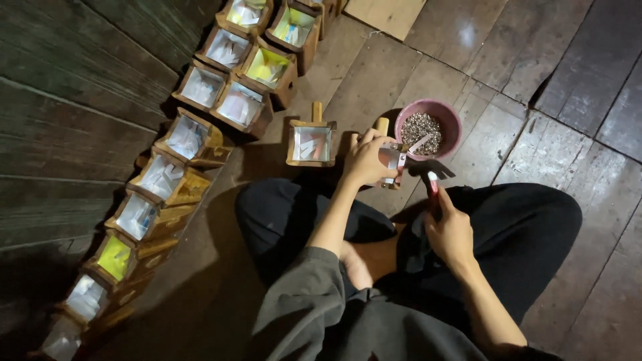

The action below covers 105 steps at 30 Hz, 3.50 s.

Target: The person sits on the floor and assembles small wooden frames by inserting metal pins and hammering them into place. They repeatedly pick pins from a pink bowl, position them on the frame corners, and strike them with a hammer. Completed frames are set aside on the floor.

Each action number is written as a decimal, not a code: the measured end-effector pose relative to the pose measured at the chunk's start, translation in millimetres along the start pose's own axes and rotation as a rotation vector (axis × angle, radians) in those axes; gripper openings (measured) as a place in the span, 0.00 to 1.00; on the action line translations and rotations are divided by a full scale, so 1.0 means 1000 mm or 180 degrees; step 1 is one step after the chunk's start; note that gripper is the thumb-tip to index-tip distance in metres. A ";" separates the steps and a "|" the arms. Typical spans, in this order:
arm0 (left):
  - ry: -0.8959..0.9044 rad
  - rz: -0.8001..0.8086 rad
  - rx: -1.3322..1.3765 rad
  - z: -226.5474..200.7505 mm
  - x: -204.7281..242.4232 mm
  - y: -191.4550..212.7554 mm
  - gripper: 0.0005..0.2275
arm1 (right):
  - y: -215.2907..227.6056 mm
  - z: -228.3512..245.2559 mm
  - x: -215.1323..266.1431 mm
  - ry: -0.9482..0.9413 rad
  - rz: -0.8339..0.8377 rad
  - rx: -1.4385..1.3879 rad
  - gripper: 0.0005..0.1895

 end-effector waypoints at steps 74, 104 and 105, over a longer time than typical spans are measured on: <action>-0.1234 -0.0961 0.1194 0.040 0.047 0.015 0.18 | -0.085 0.013 -0.050 0.0724 0.1077 -0.0243 0.22; -0.0961 -0.1382 0.2448 0.062 0.044 -0.012 0.23 | -0.087 0.017 -0.046 0.0879 0.1211 -0.0117 0.23; -0.0957 -0.1313 0.2867 0.069 0.041 -0.016 0.23 | -0.092 0.014 -0.047 0.0876 0.1158 -0.0117 0.24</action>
Point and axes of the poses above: each hand's wrist, its own x-axis away from the middle knuckle, its own y-axis out of the back of the hand, z = x × y, the point moved 3 cm from there along -x, towards the middle knuckle, and after that the axes turned 15 degrees about x, right-handed, at the moved point
